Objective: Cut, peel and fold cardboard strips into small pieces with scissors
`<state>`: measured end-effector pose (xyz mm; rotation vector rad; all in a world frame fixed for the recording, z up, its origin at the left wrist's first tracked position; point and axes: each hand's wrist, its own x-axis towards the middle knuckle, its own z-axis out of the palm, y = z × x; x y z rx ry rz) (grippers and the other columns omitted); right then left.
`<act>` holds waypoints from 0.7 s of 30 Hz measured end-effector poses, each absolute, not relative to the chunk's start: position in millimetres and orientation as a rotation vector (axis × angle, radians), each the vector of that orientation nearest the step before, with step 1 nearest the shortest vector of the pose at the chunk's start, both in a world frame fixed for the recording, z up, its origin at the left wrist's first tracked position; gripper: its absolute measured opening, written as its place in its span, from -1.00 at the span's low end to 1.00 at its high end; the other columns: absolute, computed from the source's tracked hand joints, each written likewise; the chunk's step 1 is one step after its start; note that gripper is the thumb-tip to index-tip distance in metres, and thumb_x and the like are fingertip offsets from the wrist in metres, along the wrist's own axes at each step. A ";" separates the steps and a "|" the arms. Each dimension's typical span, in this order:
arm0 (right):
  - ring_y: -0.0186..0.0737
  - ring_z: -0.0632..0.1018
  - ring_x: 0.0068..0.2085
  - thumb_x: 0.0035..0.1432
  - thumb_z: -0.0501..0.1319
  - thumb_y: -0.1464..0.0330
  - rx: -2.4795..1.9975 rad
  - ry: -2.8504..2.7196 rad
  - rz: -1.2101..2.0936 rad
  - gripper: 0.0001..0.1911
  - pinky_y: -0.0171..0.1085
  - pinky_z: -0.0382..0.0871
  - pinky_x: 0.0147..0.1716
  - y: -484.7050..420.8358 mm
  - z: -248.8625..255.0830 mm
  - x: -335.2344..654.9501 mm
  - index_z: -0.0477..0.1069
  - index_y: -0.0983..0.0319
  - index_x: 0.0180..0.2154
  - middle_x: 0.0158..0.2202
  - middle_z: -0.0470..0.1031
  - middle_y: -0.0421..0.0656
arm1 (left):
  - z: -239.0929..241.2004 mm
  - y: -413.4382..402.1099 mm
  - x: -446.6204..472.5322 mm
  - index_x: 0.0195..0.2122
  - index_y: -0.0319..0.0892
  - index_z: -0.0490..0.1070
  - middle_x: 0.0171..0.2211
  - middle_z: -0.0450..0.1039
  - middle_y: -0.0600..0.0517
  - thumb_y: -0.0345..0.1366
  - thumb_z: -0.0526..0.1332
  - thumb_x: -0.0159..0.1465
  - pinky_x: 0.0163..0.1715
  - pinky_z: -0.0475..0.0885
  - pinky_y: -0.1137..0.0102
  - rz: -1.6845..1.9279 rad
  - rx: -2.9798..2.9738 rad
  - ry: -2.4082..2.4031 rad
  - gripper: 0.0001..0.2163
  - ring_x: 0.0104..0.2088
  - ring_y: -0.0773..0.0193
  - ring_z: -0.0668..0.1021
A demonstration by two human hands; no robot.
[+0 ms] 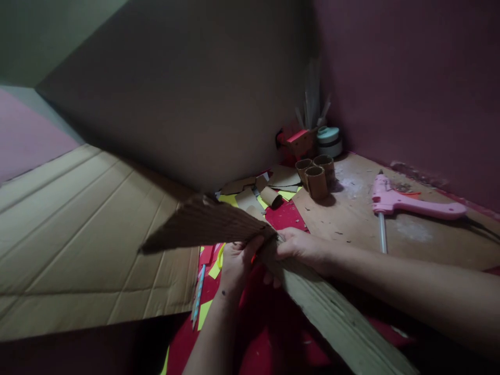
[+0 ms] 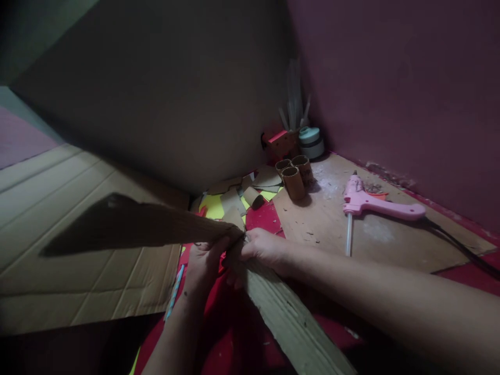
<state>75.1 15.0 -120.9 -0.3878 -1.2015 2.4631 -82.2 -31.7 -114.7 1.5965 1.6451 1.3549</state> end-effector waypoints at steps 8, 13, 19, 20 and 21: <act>-0.24 0.51 -0.64 -0.01 0.08 0.48 -0.386 -1.292 2.399 -0.70 -0.28 0.44 -0.50 14.7 -120.8 77.9 0.49 0.41 -0.24 -0.62 0.54 -0.07 | -120.5 -34.1 -86.8 -0.30 -0.12 0.60 -0.32 0.62 -0.01 -0.31 0.32 0.08 -0.39 0.50 0.35 1.352 1.570 1.652 -0.85 -0.32 0.14 0.60; -0.29 0.48 -0.67 0.02 0.07 0.47 -0.464 -1.353 2.341 -0.72 -0.33 0.39 -0.57 9.6 -113.1 77.0 0.50 0.37 -0.26 -0.61 0.54 -0.10 | -124.5 -36.2 -84.1 -0.37 -0.13 0.60 -0.38 0.61 0.02 -0.29 0.30 0.12 -0.38 0.51 0.37 1.427 1.557 1.684 -0.90 -0.33 0.15 0.61; -0.28 0.48 -0.67 0.04 0.05 0.45 -0.422 -1.384 2.310 -0.71 -0.37 0.32 -0.65 8.5 -118.1 75.9 0.46 0.35 -0.23 -0.58 0.55 -0.11 | -122.9 -42.1 -76.9 -0.26 -0.12 0.59 -0.31 0.62 0.01 -0.31 0.28 0.16 -0.45 0.51 0.39 1.441 1.530 1.720 -0.85 -0.34 0.16 0.62; -0.28 0.48 -0.66 0.05 0.05 0.44 -0.419 -1.388 2.301 -0.73 -0.37 0.32 -0.65 8.2 -118.7 76.2 0.46 0.34 -0.25 -0.57 0.55 -0.12 | -122.9 -42.0 -77.7 -0.26 -0.09 0.59 -0.29 0.62 0.02 -0.31 0.28 0.16 -0.39 0.52 0.38 1.435 1.548 1.712 -0.86 -0.31 0.15 0.62; -0.28 0.48 -0.65 0.06 0.05 0.43 -0.421 -1.397 2.289 -0.75 -0.36 0.32 -0.64 7.7 -118.7 76.7 0.45 0.34 -0.26 -0.57 0.55 -0.12 | -122.7 -41.7 -78.7 -0.29 -0.07 0.60 -0.28 0.62 0.03 -0.32 0.27 0.17 -0.33 0.52 0.36 1.431 1.582 1.696 -0.87 -0.27 0.15 0.62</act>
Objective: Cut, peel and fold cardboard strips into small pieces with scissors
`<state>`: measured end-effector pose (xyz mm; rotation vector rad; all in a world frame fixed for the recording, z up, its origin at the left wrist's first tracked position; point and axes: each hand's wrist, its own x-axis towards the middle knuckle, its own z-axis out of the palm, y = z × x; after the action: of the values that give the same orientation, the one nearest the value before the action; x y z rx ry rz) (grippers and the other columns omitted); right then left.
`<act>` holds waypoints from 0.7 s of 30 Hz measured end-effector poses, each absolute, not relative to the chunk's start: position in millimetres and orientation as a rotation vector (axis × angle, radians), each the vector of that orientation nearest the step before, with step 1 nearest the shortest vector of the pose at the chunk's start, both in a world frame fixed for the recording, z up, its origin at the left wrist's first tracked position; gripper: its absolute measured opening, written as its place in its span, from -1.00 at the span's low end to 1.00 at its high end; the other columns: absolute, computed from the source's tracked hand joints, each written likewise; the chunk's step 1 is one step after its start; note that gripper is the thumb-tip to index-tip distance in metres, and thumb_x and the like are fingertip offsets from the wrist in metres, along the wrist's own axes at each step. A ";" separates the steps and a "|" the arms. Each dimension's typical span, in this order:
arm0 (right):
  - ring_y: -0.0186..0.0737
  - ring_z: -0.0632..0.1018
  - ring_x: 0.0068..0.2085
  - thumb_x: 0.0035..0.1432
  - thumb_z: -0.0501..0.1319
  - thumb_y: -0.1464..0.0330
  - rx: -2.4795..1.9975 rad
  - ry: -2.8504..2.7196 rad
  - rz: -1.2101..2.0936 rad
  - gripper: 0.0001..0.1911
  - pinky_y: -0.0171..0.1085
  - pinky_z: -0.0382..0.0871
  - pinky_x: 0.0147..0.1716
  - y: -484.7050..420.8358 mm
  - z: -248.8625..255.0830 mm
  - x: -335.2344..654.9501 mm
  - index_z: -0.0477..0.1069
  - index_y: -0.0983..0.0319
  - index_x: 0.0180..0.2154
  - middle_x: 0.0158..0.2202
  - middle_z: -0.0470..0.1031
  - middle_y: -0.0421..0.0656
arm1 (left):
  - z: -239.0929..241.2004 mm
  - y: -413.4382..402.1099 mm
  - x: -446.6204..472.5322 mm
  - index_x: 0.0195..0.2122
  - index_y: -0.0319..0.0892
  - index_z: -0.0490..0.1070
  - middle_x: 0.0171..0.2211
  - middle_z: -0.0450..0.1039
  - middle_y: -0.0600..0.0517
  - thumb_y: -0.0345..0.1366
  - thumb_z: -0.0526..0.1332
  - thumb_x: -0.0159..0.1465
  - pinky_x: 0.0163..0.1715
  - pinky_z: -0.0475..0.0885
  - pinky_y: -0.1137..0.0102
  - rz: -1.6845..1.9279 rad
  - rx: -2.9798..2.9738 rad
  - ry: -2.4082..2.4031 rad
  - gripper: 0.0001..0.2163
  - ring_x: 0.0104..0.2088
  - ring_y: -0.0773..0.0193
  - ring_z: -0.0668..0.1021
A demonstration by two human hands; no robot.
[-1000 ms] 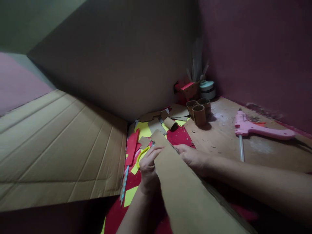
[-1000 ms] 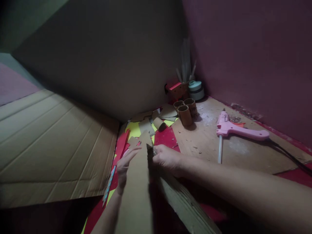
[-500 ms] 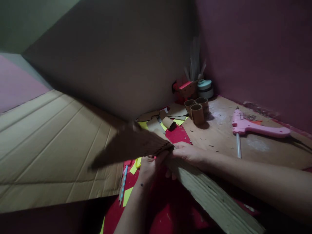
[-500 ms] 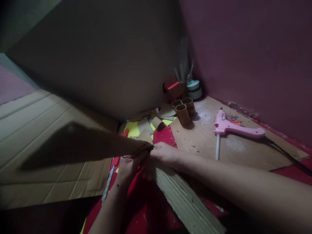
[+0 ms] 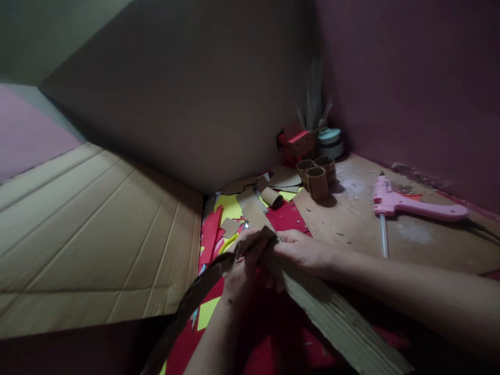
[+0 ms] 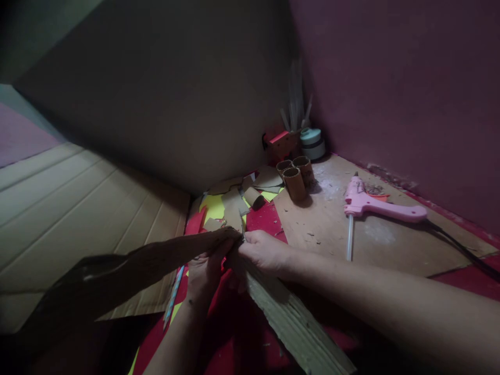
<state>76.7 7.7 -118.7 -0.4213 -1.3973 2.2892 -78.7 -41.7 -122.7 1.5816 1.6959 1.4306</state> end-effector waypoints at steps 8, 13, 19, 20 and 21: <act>-0.29 0.49 -0.53 0.19 0.04 0.38 -0.428 -1.476 2.059 -0.80 -0.35 0.37 -0.56 0.2 -109.1 84.9 0.36 0.29 -0.18 -0.55 0.43 -0.22 | -117.2 -41.6 -75.2 -0.26 -0.13 0.59 -0.16 0.58 -0.02 -0.37 0.25 0.19 0.03 0.42 0.20 1.589 1.851 1.458 -0.86 -0.05 0.10 0.55; -0.24 0.50 -0.40 0.25 -0.06 0.37 -0.297 -1.554 1.865 -0.68 -0.26 0.42 -0.35 -0.4 -112.0 90.2 0.39 0.31 -0.10 -0.40 0.49 -0.13 | -119.8 -44.1 -68.1 -0.23 -0.04 0.59 -0.09 0.55 0.01 -0.39 0.23 0.21 0.15 0.30 0.14 1.655 1.864 1.336 -0.82 0.10 0.08 0.44; -0.12 0.47 -0.23 0.23 -0.06 0.35 -0.399 -1.692 1.664 -0.70 -0.19 0.36 -0.18 2.1 -115.2 92.6 0.42 0.28 -0.25 -0.38 0.47 -0.09 | -119.3 -44.3 -67.4 -0.20 -0.03 0.59 -0.07 0.54 0.00 -0.36 0.22 0.24 0.14 0.31 0.10 1.619 1.760 1.355 -0.82 0.07 0.05 0.48; -0.13 0.46 -0.23 0.22 -0.06 0.36 -0.396 -1.717 1.628 -0.72 -0.19 0.34 -0.16 2.8 -115.2 93.1 0.41 0.27 -0.31 -0.38 0.45 -0.09 | -118.8 -44.0 -67.7 -0.21 -0.03 0.59 -0.08 0.55 0.01 -0.35 0.22 0.24 0.14 0.31 0.11 1.613 1.755 1.366 -0.83 0.05 0.06 0.49; -0.14 0.46 -0.24 0.21 -0.06 0.36 -0.385 -1.739 1.600 -0.73 -0.19 0.33 -0.15 3.4 -115.3 93.5 0.39 0.26 -0.36 -0.37 0.44 -0.09 | -118.5 -43.8 -67.8 -0.21 -0.03 0.59 -0.08 0.55 0.01 -0.35 0.22 0.24 0.14 0.32 0.12 1.604 1.750 1.382 -0.83 0.04 0.06 0.50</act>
<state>93.5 3.4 -115.3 -0.3854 -1.7395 1.6004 -67.8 -43.8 -118.5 1.7504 1.3819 1.6044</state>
